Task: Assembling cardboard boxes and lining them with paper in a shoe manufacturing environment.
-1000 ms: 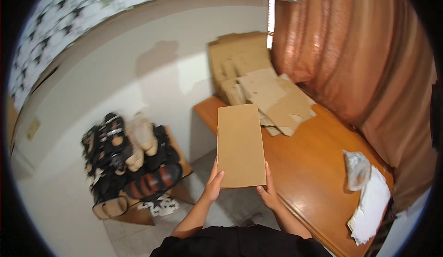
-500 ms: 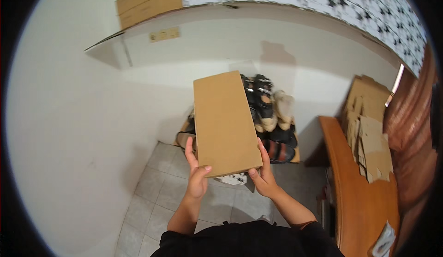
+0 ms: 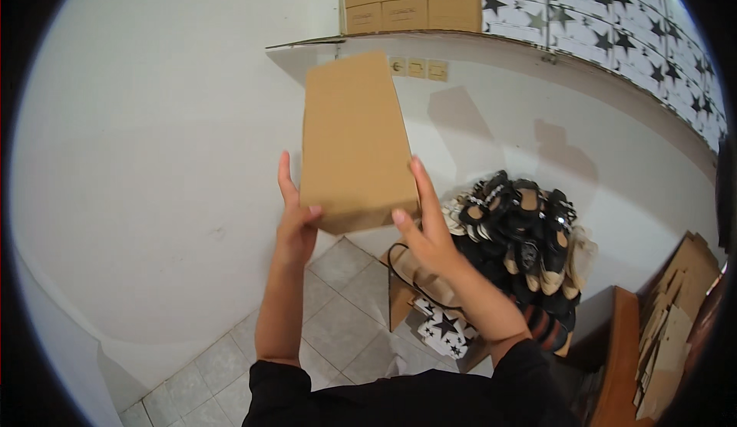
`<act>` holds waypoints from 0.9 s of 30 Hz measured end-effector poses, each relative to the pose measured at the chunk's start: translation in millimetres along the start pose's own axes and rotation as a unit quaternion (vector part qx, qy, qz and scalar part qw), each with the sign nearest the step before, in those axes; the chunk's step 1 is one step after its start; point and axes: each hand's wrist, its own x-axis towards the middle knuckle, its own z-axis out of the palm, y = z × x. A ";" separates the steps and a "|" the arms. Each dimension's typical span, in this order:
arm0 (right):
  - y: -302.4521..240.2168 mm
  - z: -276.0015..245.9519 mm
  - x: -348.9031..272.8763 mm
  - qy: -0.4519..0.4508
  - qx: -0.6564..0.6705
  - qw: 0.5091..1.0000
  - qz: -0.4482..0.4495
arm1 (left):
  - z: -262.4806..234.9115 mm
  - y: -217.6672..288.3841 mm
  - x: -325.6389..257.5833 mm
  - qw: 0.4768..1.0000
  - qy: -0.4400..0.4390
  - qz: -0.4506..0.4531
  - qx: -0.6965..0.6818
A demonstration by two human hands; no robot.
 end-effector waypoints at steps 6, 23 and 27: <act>39.3 3.3 171.6 -0.007 0.058 0.990 -0.127 | -13.2 52.3 142.3 0.991 0.045 0.091 0.083; 92.5 -13.6 465.1 -0.035 -0.119 0.973 -0.195 | -81.1 134.7 452.6 0.892 -0.114 0.352 0.258; 114.2 -13.8 498.9 -0.012 -0.126 0.973 -0.191 | -87.2 118.6 516.7 0.880 -0.092 0.397 0.243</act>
